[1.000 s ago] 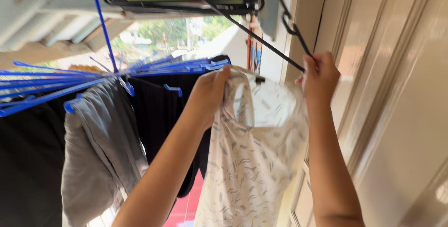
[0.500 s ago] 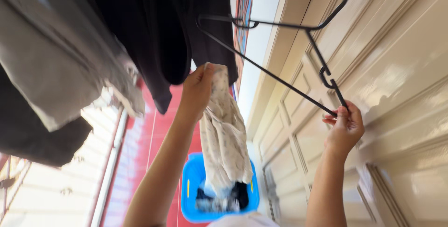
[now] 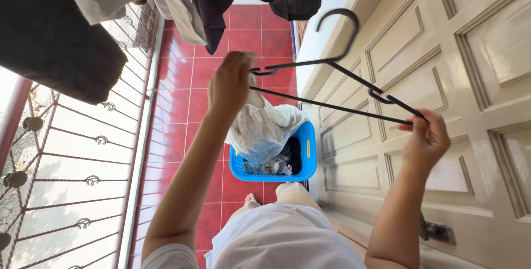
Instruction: The person takes wet clothes from a blue laundry basket and hangs them on a clothesline using hangers. They handle several items including a black top, a gray shirt, a red floral dress, a dark top, and a white patterned dress, placing each on a hanger and hanging it on the line.
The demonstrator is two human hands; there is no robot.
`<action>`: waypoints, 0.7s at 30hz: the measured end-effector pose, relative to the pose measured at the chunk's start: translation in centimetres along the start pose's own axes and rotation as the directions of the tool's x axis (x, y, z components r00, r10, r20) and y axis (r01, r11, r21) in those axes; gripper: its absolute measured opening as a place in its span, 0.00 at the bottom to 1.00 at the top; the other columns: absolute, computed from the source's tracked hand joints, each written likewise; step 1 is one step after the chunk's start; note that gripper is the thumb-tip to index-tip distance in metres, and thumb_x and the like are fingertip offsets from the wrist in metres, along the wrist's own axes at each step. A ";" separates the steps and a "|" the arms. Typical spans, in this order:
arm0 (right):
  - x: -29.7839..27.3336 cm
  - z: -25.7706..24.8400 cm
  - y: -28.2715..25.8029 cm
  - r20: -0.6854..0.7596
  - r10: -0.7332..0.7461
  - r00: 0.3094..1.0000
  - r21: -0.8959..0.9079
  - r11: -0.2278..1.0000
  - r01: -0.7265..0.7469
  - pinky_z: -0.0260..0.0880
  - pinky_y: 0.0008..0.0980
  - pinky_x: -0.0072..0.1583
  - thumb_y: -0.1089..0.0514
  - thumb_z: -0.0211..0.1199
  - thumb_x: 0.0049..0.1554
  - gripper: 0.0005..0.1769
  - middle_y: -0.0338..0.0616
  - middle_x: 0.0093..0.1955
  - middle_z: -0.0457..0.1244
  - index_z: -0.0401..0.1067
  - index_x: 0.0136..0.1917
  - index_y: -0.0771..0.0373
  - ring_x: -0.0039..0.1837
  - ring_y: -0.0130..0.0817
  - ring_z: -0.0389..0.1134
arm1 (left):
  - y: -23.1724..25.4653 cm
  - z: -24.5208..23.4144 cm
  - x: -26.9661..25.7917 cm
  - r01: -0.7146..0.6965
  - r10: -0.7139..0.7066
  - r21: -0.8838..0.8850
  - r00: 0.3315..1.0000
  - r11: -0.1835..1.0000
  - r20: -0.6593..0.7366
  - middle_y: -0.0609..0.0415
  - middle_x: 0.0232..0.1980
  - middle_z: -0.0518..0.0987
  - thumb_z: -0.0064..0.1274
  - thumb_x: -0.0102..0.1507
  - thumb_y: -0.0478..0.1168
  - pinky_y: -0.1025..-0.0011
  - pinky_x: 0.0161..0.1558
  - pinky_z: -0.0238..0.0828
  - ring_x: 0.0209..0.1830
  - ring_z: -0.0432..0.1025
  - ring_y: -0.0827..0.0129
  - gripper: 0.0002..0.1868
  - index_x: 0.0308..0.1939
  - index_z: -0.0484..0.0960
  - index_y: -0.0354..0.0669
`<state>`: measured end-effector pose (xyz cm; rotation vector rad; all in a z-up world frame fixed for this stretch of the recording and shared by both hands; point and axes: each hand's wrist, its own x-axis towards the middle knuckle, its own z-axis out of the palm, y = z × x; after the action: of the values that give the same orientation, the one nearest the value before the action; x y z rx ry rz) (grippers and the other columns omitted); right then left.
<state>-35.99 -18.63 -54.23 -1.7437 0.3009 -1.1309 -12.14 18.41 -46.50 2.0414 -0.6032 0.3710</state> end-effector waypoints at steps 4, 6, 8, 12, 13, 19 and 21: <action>-2.1 4.6 -1.7 0.124 -0.028 0.992 0.126 0.992 0.012 0.80 0.34 0.51 0.68 0.58 0.71 0.04 0.45 0.52 0.64 0.71 0.58 0.71 0.50 0.29 0.69 | 5.6 -1.8 -1.5 -0.446 0.456 0.131 0.888 0.885 -0.060 0.48 0.47 0.78 0.50 0.69 0.39 0.48 0.52 0.70 0.47 0.75 0.47 0.07 0.46 0.77 0.39; -2.9 6.7 -2.2 0.165 0.026 0.986 0.176 0.983 -0.055 0.80 0.33 0.51 0.67 0.57 0.71 0.05 0.45 0.52 0.65 0.71 0.59 0.71 0.50 0.28 0.69 | 6.9 -2.8 -1.8 -0.477 0.481 0.095 0.877 0.874 -0.018 0.46 0.44 0.77 0.51 0.69 0.38 0.47 0.50 0.70 0.46 0.75 0.47 0.06 0.45 0.75 0.38; -3.4 8.5 -2.8 0.198 0.107 0.974 0.197 0.969 -0.146 0.80 0.33 0.52 0.66 0.58 0.71 0.07 0.46 0.55 0.66 0.71 0.61 0.70 0.52 0.29 0.70 | 7.1 -3.6 -1.5 -0.310 0.304 0.030 0.944 0.950 0.124 0.44 0.42 0.78 0.53 0.72 0.38 0.52 0.41 0.70 0.43 0.75 0.48 0.08 0.46 0.73 0.37; -6.1 12.7 -4.7 -0.042 -0.086 0.995 -0.105 0.991 0.081 0.68 0.25 0.49 0.62 0.63 0.65 0.19 0.43 0.60 0.58 0.60 0.65 0.65 0.51 0.25 0.61 | 6.1 -5.6 -2.4 -0.263 0.262 0.023 0.963 0.964 0.060 0.44 0.39 0.77 0.51 0.73 0.37 0.52 0.39 0.68 0.41 0.74 0.46 0.08 0.43 0.71 0.37; -7.7 14.0 -5.4 -0.118 -0.229 0.966 -0.263 0.946 0.192 0.61 0.25 0.48 0.61 0.62 0.67 0.14 0.42 0.57 0.58 0.62 0.61 0.64 0.48 0.25 0.58 | 5.8 -5.9 -2.7 -0.230 0.230 -0.005 0.972 0.973 0.039 0.44 0.40 0.77 0.50 0.73 0.37 0.53 0.38 0.68 0.41 0.74 0.46 0.07 0.44 0.71 0.37; -13.1 20.4 -8.5 0.627 -0.328 0.706 -0.097 0.867 0.488 0.65 0.44 0.58 0.57 0.67 0.58 0.22 0.53 0.60 0.67 0.69 0.63 0.66 0.58 0.49 0.68 | 5.3 -7.2 -4.4 -0.191 0.191 0.003 0.982 0.982 -0.003 0.42 0.39 0.76 0.50 0.74 0.37 0.52 0.38 0.67 0.38 0.73 0.44 0.07 0.45 0.72 0.36; -11.6 20.6 -8.2 0.734 -0.211 0.646 -0.141 0.883 0.448 0.66 0.44 0.55 0.56 0.69 0.57 0.20 0.47 0.55 0.69 0.72 0.61 0.64 0.51 0.46 0.68 | 4.9 -8.7 -4.7 -0.161 0.163 0.056 0.987 0.985 -0.017 0.42 0.37 0.75 0.51 0.74 0.37 0.53 0.38 0.66 0.37 0.73 0.45 0.08 0.43 0.72 0.36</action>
<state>-28.04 5.10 -55.19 -2.4549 -0.3639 -0.5789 -18.93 25.02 -40.78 2.0430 -0.7560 0.5095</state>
